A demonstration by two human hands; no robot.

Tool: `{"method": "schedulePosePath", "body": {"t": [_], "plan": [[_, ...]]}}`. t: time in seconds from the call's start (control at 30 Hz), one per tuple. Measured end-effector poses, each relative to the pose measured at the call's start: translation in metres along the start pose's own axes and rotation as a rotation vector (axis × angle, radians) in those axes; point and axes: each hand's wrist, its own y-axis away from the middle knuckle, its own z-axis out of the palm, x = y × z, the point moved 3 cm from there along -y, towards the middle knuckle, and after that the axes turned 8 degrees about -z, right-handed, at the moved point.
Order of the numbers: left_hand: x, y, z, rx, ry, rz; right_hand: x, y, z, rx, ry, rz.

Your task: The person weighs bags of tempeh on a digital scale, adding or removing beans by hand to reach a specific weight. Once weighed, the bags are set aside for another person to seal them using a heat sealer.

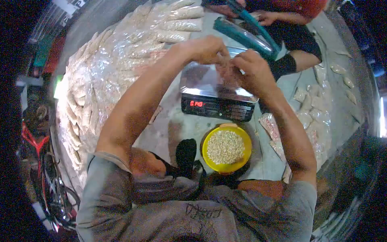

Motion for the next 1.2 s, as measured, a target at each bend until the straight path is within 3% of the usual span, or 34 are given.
{"method": "schedulePosePath", "body": {"t": [0.03,0.1,0.13,0.2,0.3,0.37,0.4,0.47,0.5,0.57,0.63,0.7,0.73,0.77,0.8,0.83,0.87,0.9,0.93,0.97,1.0,1.03,1.07,1.1,1.17,1.2], "plan": [[-0.002,0.009,-0.005,-0.013,0.006,-0.025,-0.002,0.0,-0.004,-0.02,-0.017,0.045],[0.002,0.033,-0.022,0.071,0.038,0.145,-0.008,-0.005,-0.012,0.03,-0.053,0.036],[0.001,0.051,-0.029,0.066,0.077,0.078,-0.016,-0.01,-0.017,0.05,-0.145,0.103],[-0.008,0.088,-0.046,0.234,0.049,0.12,-0.031,-0.01,-0.029,0.083,-0.256,0.198],[-0.034,0.157,-0.063,0.267,0.214,-0.057,-0.031,0.0,-0.038,0.174,-0.358,0.307],[-0.063,0.207,-0.06,0.178,0.589,-0.336,-0.026,0.007,-0.044,0.063,-0.244,0.363],[-0.078,0.229,-0.06,0.192,0.584,-0.368,-0.022,0.016,-0.041,0.054,-0.269,0.456],[-0.11,0.273,-0.044,0.027,0.637,-0.489,-0.009,0.034,-0.034,0.021,-0.264,0.455],[-0.117,0.294,-0.039,0.038,0.637,-0.514,-0.005,0.04,-0.032,-0.012,-0.237,0.482],[-0.133,0.334,-0.019,-0.057,0.841,-0.705,0.002,0.051,-0.029,-0.046,-0.267,0.549],[-0.209,0.382,0.035,-0.195,0.458,-0.633,0.005,0.06,-0.03,-0.076,-0.259,0.652],[-0.284,0.427,0.129,-0.512,0.075,-0.152,0.013,0.068,-0.034,-0.051,-0.321,0.648],[-0.301,0.444,0.15,-0.58,0.347,-0.596,0.019,0.075,-0.035,0.017,-0.273,0.569],[-0.291,0.459,0.177,-0.642,0.608,-1.041,0.027,0.081,-0.039,-0.024,-0.215,0.645],[-0.247,0.433,0.165,-0.835,-0.104,-0.658,0.037,0.091,-0.043,0.007,-0.19,0.591],[-0.253,0.445,0.187,-0.816,-0.199,-0.764,0.041,0.095,-0.053,-0.006,-0.156,0.689],[-0.284,0.473,0.217,-0.785,-0.296,-0.864,0.053,0.11,-0.057,0.121,-0.279,0.663],[-0.322,0.51,0.253,-0.619,-0.392,-0.775,0.059,0.118,-0.071,0.037,-0.154,0.738],[-0.259,0.491,0.209,-0.135,-0.133,-0.823,0.06,0.126,-0.085,0.05,-0.11,0.719],[-0.308,0.524,0.245,-0.288,-0.158,-0.709,0.071,0.142,-0.096,0.019,0.045,0.656],[-0.284,0.509,0.235,-0.358,-0.143,-0.881,0.074,0.151,-0.108,-0.058,0.15,0.712],[-0.303,0.53,0.25,-0.327,-0.01,-0.828,0.083,0.169,-0.116,-0.088,0.141,0.678],[-0.274,0.523,0.239,0.01,-0.223,-0.685,0.083,0.177,-0.122,-0.115,0.129,0.696],[-0.277,0.522,0.238,-0.251,-0.1,-0.948,0.081,0.188,-0.126,-0.11,0.019,0.843],[-0.256,0.506,0.223,-0.311,0.109,-1.14,0.085,0.231,-0.128,-0.308,0.221,0.74],[-0.263,0.513,0.23,-0.323,0.107,-1.117,0.08,0.248,-0.127,-0.36,0.237,0.748]]}}
